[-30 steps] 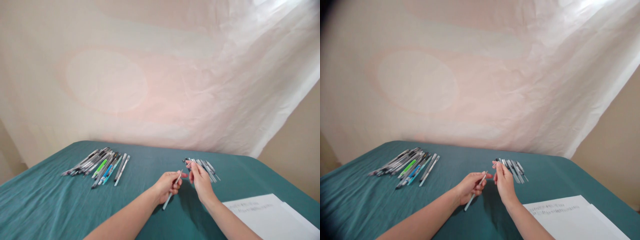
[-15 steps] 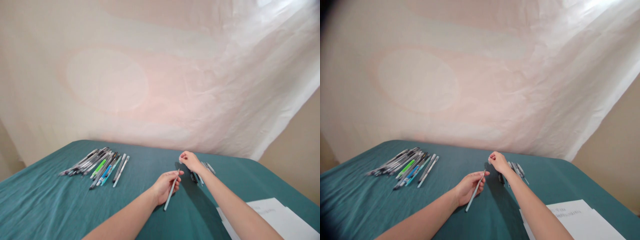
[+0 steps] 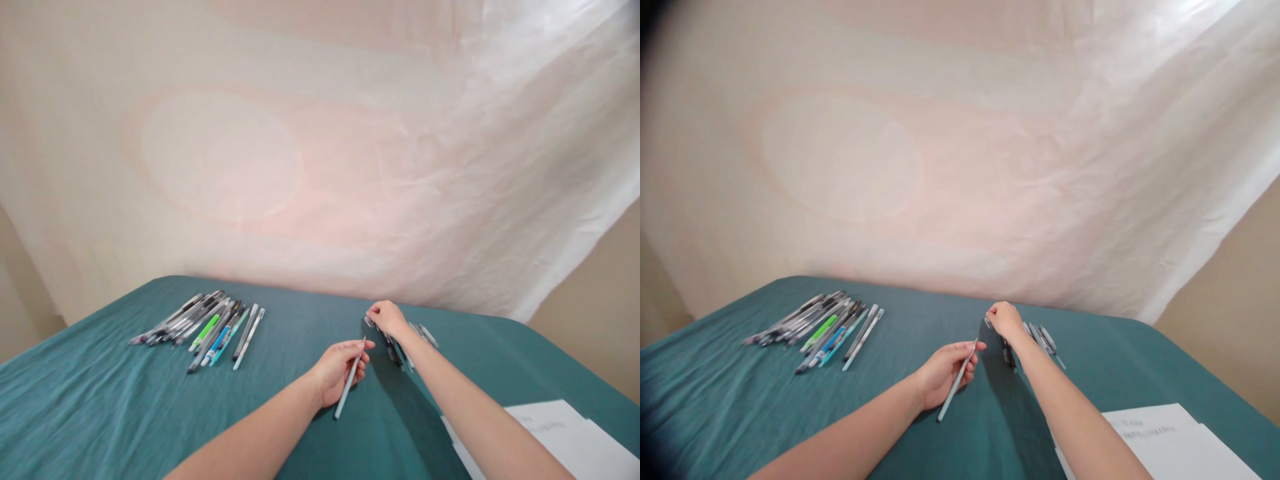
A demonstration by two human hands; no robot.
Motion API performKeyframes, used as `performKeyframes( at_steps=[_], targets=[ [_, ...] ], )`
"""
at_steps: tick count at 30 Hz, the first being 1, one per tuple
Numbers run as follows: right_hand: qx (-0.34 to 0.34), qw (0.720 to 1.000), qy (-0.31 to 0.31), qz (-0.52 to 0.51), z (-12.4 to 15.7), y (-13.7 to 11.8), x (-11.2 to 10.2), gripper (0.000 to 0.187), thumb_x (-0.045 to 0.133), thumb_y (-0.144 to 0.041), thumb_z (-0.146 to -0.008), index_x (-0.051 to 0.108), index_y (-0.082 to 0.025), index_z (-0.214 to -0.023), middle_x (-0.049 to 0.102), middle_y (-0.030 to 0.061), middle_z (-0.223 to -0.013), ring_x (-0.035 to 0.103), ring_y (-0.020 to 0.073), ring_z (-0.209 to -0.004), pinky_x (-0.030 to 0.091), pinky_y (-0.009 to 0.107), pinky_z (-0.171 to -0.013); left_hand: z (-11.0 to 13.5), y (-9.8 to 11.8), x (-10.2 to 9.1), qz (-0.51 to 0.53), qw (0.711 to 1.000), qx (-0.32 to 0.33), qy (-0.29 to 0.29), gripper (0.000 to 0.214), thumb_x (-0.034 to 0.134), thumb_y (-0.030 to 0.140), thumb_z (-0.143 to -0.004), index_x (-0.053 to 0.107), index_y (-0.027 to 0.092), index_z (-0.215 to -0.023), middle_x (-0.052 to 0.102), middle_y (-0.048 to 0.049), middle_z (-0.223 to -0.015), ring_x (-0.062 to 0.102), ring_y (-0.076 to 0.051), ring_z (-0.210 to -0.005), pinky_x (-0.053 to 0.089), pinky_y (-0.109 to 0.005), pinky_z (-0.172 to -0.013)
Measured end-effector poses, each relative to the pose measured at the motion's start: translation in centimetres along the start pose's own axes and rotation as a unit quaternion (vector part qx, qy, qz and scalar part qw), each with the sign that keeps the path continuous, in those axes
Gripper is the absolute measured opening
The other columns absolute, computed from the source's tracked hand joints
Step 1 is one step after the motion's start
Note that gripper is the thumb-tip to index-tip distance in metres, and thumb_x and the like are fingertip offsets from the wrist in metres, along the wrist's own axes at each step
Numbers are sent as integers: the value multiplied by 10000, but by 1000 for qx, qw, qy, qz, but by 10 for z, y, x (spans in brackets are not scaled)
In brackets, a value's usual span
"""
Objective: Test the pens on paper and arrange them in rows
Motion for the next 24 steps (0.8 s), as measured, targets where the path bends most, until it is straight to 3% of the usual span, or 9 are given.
performKeyframes(
  at_steps=[5,12,19,24],
  targets=[
    [-40,999,-9,1,-1,-1,-6,211,516,-296,-727,695,-187,-748,696,47,-748,617,162,-696,405,228,-623,0,-1,0,2,1000,-4,-2,195,543,200,-767,610,100,-920,505,-5,-642,467,-31,-490,386,-132,-477],
    [-114,993,-19,3,8,-24,-7,182,556,-284,-704,708,-214,-775,698,35,-804,609,167,-766,406,234,-720,2,0,0,-4,1000,-8,4,188,527,195,-779,608,104,-923,512,-9,-635,474,-33,-491,383,-137,-482],
    [-97,995,17,10,9,-22,-5,178,550,-290,-705,702,-197,-696,678,64,-772,589,196,-789,390,280,-766,0,0,-2,11,1000,-15,2,128,503,176,-797,592,99,-846,523,-18,-635,480,-41,-496,390,-153,-502],
    [-83,995,61,-16,17,-24,-23,210,493,-274,-737,671,-169,-777,649,85,-876,559,202,-879,372,295,-814,-3,3,-3,44,999,10,-17,114,510,165,-794,589,100,-846,544,-28,-660,505,-58,-531,409,-178,-538]
  ],
)
Point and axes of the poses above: each hand's wrist, its own z-axis away from the middle knuckle, its own x-axis out of the palm, y = z × x, the point moved 7 cm from there along -z, towards the middle knuckle
